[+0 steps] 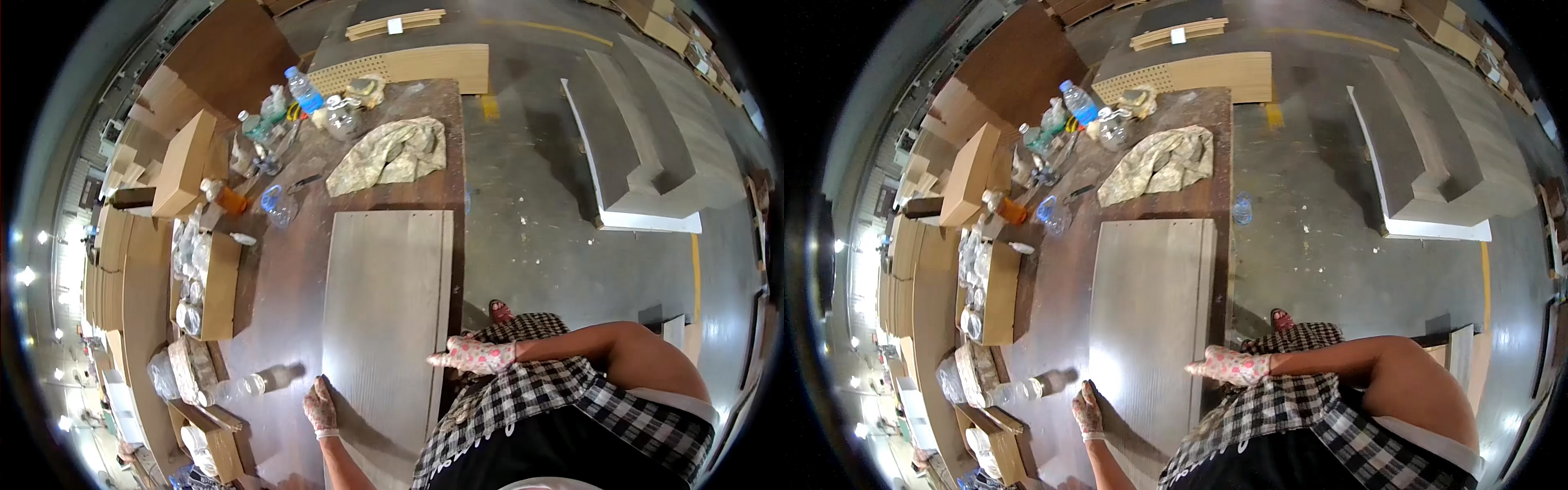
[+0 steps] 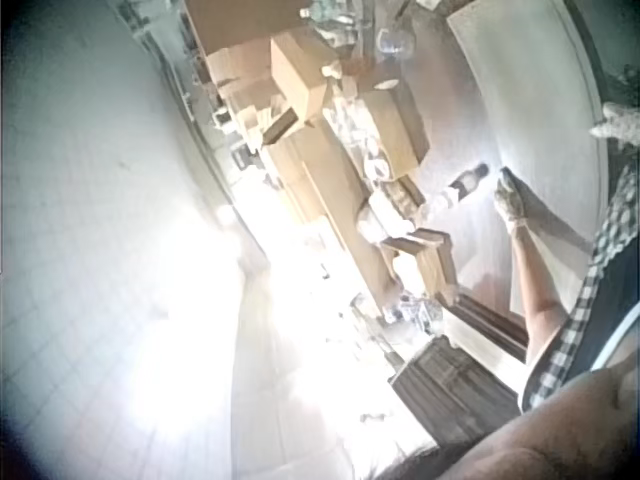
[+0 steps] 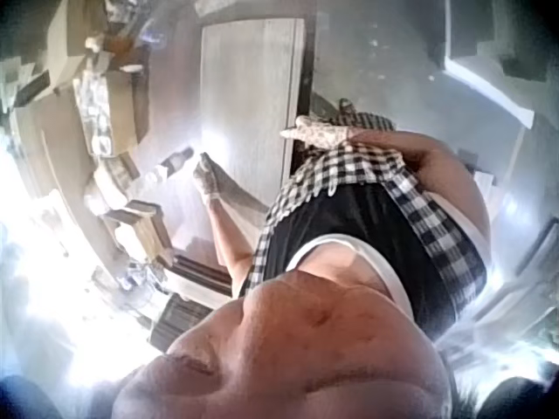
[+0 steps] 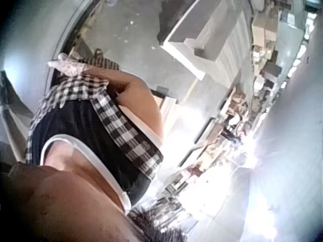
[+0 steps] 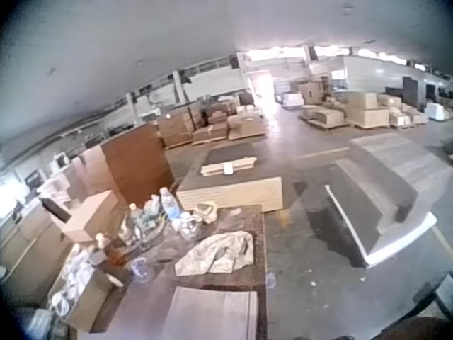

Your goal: The person carries wooden boards from a stack to a workbench, then sands their surfaces and edges using a sanding block and wipes them down with a cloth.

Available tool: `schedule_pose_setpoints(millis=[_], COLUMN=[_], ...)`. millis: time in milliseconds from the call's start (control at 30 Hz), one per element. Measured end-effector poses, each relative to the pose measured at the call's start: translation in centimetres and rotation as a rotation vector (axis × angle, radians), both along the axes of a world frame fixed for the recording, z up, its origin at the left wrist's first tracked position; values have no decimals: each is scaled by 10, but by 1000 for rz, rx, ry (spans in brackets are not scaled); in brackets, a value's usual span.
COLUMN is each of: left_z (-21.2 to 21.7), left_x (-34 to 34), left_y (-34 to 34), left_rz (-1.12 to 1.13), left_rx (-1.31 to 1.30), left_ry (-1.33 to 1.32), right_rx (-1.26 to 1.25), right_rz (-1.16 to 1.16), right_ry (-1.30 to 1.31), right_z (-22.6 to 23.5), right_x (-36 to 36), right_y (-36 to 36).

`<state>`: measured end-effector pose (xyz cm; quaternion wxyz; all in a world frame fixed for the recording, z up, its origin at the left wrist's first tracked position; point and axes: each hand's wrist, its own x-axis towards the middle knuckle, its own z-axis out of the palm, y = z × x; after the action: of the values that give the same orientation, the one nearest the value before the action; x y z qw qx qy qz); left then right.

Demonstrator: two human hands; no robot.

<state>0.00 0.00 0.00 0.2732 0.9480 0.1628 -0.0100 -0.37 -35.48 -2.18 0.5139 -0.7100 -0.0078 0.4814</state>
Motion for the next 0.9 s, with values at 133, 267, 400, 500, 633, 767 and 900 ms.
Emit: schedule_pose_setpoints(millis=[133, 267, 400, 500, 633, 767, 900], left_z=[3, 8, -4, -18, 2, 6, 28], left_x=[-8, -5, 1, -7, -25, -80, -121], left_y=[6, 9, 11, 25, 44, 84, 90], left_rz=[-1, -40, -89, -122, -38, 259, 156], left_rx=[7, 108, 245, 201, -200, -479, -430], left_ry=[5, 5, 13, -74, -24, 181, 298], right_rx=[-61, 69, -66, -168, -39, -10, -151], right_rz=[-151, -468, -406, -354, -466, -406, -382], right_ry=[130, 348, 269, 166, 275, 237, 48], right_z=[63, 46, 38, 49, 61, 46, 49], right_x=[9, 6, 5, 0, -2, -2, -2], right_y=[-1, 15, 18, 21, 24, 18, 22])
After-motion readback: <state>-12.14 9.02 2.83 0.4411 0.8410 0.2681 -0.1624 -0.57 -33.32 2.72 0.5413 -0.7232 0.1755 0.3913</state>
